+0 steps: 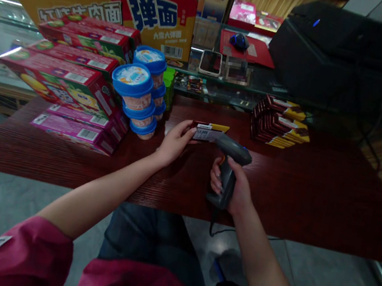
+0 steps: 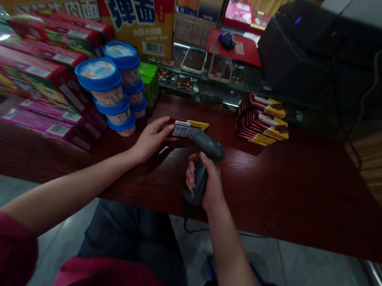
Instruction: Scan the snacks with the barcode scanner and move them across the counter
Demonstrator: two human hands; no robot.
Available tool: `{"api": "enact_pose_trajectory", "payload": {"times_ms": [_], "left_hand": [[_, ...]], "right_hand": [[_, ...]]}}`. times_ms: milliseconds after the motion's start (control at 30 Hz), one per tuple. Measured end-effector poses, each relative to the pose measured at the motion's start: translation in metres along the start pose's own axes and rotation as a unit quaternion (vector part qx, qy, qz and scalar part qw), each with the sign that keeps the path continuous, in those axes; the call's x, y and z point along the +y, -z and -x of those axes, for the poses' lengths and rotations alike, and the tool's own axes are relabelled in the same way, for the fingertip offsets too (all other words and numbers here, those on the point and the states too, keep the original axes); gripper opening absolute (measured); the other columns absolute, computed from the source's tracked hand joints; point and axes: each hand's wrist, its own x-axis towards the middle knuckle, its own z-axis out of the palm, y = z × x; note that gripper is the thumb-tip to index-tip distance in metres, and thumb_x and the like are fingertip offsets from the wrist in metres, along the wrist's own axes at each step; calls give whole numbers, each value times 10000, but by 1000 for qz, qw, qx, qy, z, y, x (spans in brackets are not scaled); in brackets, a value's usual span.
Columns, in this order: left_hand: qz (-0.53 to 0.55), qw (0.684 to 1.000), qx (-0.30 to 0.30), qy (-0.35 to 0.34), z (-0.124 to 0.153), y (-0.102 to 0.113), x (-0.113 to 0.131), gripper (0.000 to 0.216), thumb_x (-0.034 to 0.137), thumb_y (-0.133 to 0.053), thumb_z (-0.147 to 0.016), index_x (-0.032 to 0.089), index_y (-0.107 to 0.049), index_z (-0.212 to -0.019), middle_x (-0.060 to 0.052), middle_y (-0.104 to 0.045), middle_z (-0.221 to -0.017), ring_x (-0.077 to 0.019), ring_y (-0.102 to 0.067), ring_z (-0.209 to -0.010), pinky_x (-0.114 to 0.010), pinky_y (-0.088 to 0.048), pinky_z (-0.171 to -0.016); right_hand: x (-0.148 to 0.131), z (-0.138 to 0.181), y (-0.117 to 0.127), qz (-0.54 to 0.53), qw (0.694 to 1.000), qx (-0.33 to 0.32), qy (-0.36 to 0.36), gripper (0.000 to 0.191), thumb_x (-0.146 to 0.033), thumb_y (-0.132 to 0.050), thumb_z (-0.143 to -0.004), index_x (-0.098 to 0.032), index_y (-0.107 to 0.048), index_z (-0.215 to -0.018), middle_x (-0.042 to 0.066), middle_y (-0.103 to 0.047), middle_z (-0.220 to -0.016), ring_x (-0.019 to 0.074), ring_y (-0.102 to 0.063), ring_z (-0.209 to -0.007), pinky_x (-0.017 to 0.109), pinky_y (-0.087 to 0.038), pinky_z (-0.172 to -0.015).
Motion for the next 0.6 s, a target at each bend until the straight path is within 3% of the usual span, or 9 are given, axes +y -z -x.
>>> {"api": "enact_pose_trajectory", "payload": {"times_ms": [300,400,533,600], "left_hand": [[-23,998,54,-20,-14,15,-1,219,278,-632,-987,187,-645,-1186,-79,-715,-1187,-221,-734,-1084,-340,-699,-816],[-86,992,71,-65,-20,17,-2,225,246,-573,-1005,188,-628,-1216,-93,-708,-1255,-222,-724,-1131,-359,-684,-863],[-300,932,67,-191,-26,23,5,297,65,-544,-932,191,-672,-1168,-78,-759,-1212,-222,-712,-1201,-419,-589,-1091],[-412,886,49,-206,-26,24,10,400,-31,-493,-873,190,-690,-1142,-93,-770,-1252,-238,-688,-1296,-457,-520,-1184]], "right_hand": [[-9,-18,10,2,998,-56,-35,323,-453,-804,-826,-161,-682,-888,-50,-544,-648,60,-399,-433,156,-352,-335],[-15,-33,15,19,995,-84,-47,323,-464,-778,-855,-165,-669,-910,-45,-542,-655,68,-408,-442,159,-349,-342],[-31,-60,26,3,990,-124,-71,315,-453,-755,-877,-171,-619,-912,-38,-535,-661,65,-388,-449,150,-345,-352],[-41,-73,33,-23,988,-131,-79,286,-426,-725,-903,-178,-584,-923,-35,-527,-665,64,-374,-450,143,-340,-352]]}}
